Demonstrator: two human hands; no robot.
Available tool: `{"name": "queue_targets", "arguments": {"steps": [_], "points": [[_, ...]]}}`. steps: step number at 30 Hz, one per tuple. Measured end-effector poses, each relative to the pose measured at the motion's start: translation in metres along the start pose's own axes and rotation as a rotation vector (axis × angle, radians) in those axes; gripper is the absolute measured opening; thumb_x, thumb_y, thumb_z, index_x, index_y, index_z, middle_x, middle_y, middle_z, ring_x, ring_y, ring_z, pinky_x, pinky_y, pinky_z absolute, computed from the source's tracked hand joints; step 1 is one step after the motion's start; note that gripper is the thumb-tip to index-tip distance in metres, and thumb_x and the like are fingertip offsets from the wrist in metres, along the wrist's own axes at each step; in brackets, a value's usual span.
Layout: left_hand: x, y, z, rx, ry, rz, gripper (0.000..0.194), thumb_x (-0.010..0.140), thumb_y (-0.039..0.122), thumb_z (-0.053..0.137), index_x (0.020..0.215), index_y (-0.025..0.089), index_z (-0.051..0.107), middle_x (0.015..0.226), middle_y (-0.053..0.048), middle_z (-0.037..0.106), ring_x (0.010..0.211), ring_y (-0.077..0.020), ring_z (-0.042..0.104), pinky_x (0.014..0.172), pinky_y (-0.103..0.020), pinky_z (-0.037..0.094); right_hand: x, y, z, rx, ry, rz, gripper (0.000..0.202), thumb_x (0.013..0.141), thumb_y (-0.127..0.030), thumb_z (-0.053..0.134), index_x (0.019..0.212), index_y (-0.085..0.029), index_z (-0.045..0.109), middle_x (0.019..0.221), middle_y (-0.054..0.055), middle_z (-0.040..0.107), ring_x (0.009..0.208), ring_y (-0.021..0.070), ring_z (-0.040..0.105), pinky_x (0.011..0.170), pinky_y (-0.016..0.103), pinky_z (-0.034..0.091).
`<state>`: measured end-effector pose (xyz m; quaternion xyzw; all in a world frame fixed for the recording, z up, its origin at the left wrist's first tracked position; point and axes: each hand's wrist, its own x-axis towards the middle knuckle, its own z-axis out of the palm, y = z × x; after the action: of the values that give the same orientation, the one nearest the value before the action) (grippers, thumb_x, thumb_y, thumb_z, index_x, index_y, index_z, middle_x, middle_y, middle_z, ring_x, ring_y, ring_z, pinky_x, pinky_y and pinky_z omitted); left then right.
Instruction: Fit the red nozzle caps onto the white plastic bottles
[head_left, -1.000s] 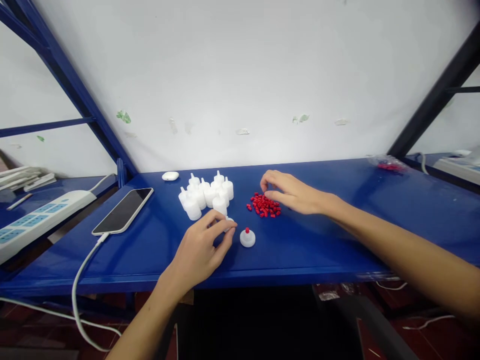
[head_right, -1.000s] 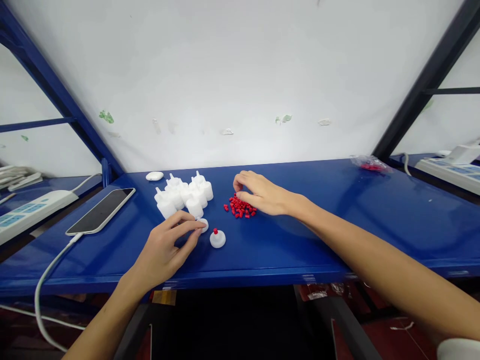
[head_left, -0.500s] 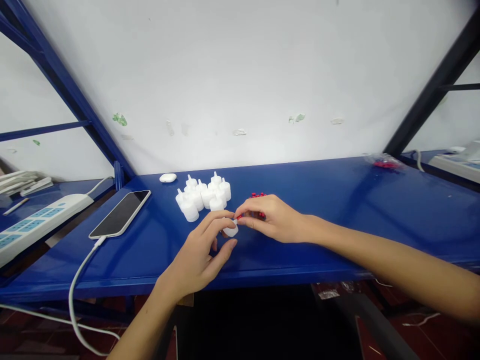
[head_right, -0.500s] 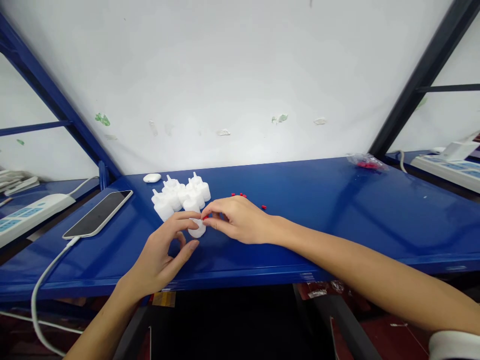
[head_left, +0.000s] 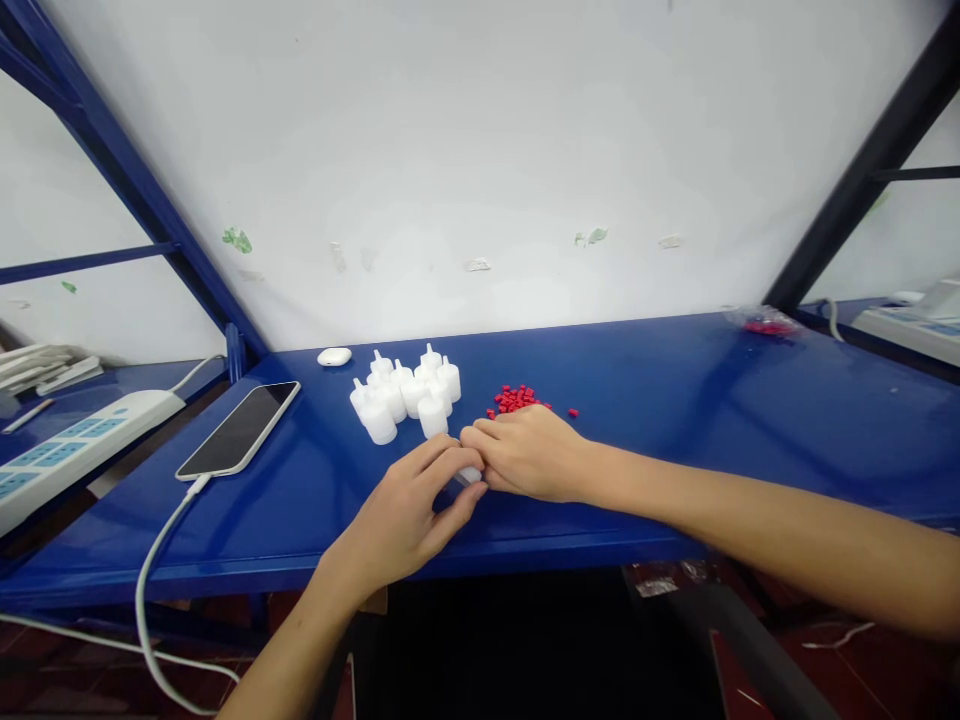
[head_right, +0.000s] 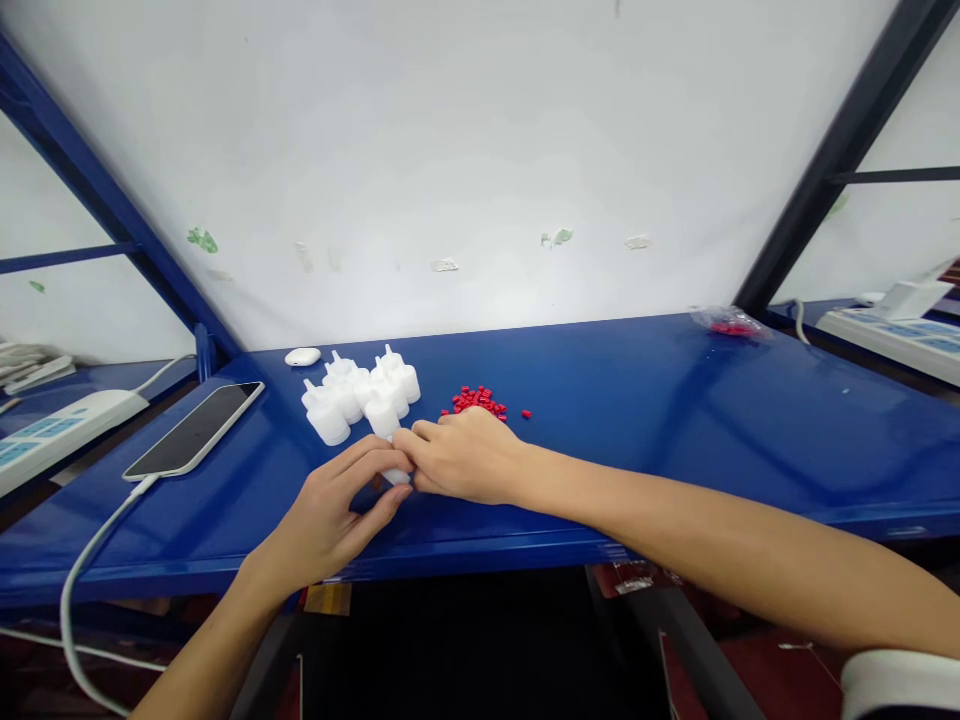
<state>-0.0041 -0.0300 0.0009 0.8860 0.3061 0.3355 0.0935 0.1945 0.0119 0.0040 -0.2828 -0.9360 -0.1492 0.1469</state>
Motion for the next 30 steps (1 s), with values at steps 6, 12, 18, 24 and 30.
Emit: {"name": "queue_targets", "arguments": {"steps": [6,12,18,24,30], "points": [[-0.003,-0.001,-0.001,0.054,0.146,0.117,0.011,0.087,0.012,0.047,0.080,0.021,0.048,0.068,0.002,0.046,0.061,-0.0139,0.044,0.056,-0.028,0.036,0.009,-0.003,-0.008,-0.015,0.017,0.118,0.031,0.097,-0.034,0.038,0.086,-0.016,0.061,0.077,0.008,0.066,0.056,0.0161,0.054,0.051,0.031,0.015],[-0.011,-0.006,-0.011,0.053,0.416,-0.001,0.018,0.094,0.017,0.041,0.081,0.020,0.054,0.071,-0.002,0.053,0.065,-0.0167,0.048,0.061,-0.033,0.037,-0.003,0.072,-0.015,-0.038,-0.015,0.528,0.030,0.098,-0.029,0.032,0.095,-0.017,0.060,0.082,0.008,0.067,0.056,0.0158,0.047,0.053,0.031,0.019],[-0.005,-0.009,-0.005,0.204,0.256,-0.089,0.031,0.095,0.021,0.050,0.124,0.019,0.062,0.118,-0.009,0.066,0.108,-0.0247,0.060,0.094,-0.040,0.047,-0.009,0.084,-0.009,0.115,-0.117,0.346,0.042,0.102,-0.043,0.031,0.075,-0.019,0.052,0.073,0.004,0.061,0.060,0.0147,0.046,0.055,0.029,0.022],[-0.005,-0.012,0.000,0.319,0.091,-0.173,0.030,0.098,0.027,0.048,0.121,0.019,0.066,0.117,-0.009,0.070,0.103,-0.0260,0.064,0.091,-0.044,0.052,-0.008,0.078,-0.009,0.194,-0.136,0.287,0.042,0.100,-0.043,0.038,0.066,-0.019,0.045,0.064,0.001,0.053,0.057,0.0128,0.040,0.056,0.029,0.023],[-0.007,-0.015,0.003,0.291,0.092,-0.131,0.027,0.099,0.026,0.050,0.117,0.020,0.069,0.119,-0.007,0.070,0.104,-0.0235,0.067,0.091,-0.039,0.055,-0.009,0.082,-0.007,0.196,-0.159,0.414,0.039,0.096,-0.044,0.044,0.066,-0.019,0.044,0.063,0.001,0.054,0.055,0.0122,0.038,0.056,0.029,0.022]]}}
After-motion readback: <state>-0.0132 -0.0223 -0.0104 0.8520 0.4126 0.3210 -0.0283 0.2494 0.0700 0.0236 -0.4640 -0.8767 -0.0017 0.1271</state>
